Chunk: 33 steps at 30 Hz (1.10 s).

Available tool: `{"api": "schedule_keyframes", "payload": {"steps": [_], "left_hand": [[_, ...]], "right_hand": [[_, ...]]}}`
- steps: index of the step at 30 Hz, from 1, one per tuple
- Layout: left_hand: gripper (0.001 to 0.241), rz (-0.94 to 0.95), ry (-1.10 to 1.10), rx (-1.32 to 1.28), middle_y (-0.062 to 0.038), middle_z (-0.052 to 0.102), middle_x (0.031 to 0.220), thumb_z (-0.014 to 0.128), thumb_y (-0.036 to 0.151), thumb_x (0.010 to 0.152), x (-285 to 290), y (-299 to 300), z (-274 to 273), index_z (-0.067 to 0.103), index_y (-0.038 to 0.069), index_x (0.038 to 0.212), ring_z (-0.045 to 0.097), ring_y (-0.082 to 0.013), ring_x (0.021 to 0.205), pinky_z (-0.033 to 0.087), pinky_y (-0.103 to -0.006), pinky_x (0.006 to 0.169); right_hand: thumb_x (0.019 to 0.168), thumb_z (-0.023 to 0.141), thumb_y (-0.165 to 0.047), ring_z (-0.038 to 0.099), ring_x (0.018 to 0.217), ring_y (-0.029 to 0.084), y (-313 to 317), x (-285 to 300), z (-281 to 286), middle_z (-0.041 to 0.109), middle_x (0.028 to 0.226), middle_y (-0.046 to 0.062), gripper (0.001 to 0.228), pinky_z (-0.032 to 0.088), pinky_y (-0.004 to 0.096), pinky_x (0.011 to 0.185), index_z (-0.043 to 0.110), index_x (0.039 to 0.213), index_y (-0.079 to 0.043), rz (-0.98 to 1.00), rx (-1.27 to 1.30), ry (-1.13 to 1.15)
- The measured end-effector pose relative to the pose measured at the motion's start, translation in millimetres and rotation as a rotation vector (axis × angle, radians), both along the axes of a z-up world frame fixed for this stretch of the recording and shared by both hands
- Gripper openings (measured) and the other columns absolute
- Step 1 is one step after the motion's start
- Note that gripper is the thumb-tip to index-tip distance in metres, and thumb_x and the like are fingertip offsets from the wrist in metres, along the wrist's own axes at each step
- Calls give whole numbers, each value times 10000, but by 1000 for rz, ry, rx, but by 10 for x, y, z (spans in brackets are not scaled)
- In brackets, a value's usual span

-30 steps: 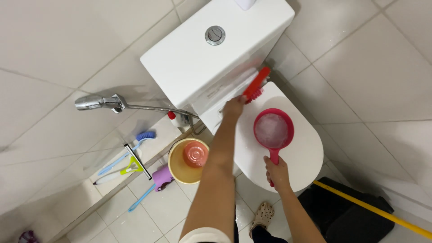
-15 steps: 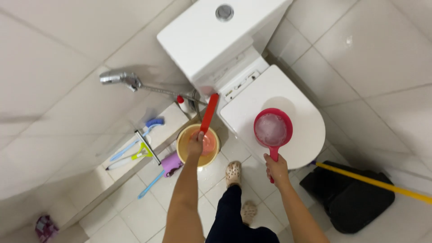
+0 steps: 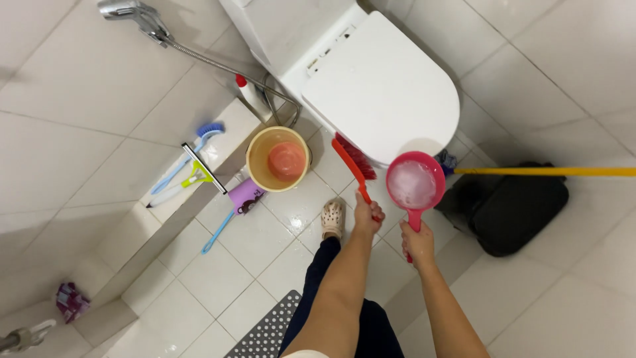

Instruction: Cleaning a bathroom door with a cloth and then scrubbing the toilet and wall with a brush.

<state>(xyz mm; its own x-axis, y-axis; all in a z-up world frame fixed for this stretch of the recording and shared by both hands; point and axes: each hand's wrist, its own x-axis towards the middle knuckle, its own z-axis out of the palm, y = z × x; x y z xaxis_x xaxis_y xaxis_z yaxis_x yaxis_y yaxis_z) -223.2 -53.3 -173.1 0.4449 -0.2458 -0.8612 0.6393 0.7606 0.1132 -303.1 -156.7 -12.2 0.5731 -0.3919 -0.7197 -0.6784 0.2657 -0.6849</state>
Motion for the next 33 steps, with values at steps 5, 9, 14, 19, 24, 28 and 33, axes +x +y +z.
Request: {"api": "schedule_keyframes", "payload": {"steps": [5, 9, 14, 19, 24, 28, 33], "left_hand": [[468, -129, 102, -14, 48, 351, 593, 407, 741, 986, -929, -276, 254, 539, 319, 1138, 306, -102, 451, 290, -273, 432], [530, -424, -42, 101, 24, 403, 616, 443, 701, 1015, -1313, -236, 332, 509, 197, 1164, 333, -118, 463, 319, -290, 444], [610, -1165, -796, 1068, -111, 675, 751, 435, 583, 1069, -1020, 19, 322, 528, 143, 1481, 650, -215, 625, 539, -387, 556], [473, -1702, -1158, 1461, -185, 719, 904, 436, 432, 1058, -82, -19, 329, 468, 158, 1443, 704, -397, 840, 544, -558, 727], [424, -1637, -1256, 1454, -193, 739, 964, 439, 420, 1054, 759, -1091, 963, 494, 173, 1394, 714, -406, 915, 540, -569, 797], [391, -1615, -1180, 1452, -187, 746, 1006, 452, 443, 1065, 927, -1278, 1313, 547, 163, 1321, 718, -402, 972, 559, -538, 839], [427, -1712, -1091, 1437, -171, 721, 1128, 440, 484, 1036, 722, -235, 1136, 518, 266, 1394, 689, -368, 1060, 534, -527, 896]], "right_hand": [[911, 698, -210, 411, 378, 125, -254, -847, -143, 476, 576, 7, 220, 325, 324, 327, 534, 862, -72, -148, -23, 18], [919, 689, -194, 414, 396, 120, -437, -1217, -189, 480, 588, 12, 218, 336, 319, 337, 518, 871, -68, -231, -18, 28], [925, 674, -207, 421, 406, 118, -585, -1388, -197, 479, 598, 7, 217, 331, 318, 338, 509, 873, -75, -308, -15, 27], [924, 678, -209, 435, 406, 128, -653, -1357, -274, 478, 604, 21, 204, 344, 320, 339, 537, 863, -75, -305, -20, 10], [913, 682, -214, 435, 391, 127, -640, -1251, -57, 484, 595, 17, 214, 345, 324, 327, 523, 859, -81, -264, -8, 12], [909, 682, -230, 417, 382, 122, -597, -1215, 83, 488, 592, 6, 202, 339, 319, 322, 540, 862, -93, -242, 6, -25], [914, 690, -232, 448, 383, 130, -511, -1174, 322, 503, 595, 25, 241, 356, 327, 321, 532, 853, -60, -169, -80, -33]]}}
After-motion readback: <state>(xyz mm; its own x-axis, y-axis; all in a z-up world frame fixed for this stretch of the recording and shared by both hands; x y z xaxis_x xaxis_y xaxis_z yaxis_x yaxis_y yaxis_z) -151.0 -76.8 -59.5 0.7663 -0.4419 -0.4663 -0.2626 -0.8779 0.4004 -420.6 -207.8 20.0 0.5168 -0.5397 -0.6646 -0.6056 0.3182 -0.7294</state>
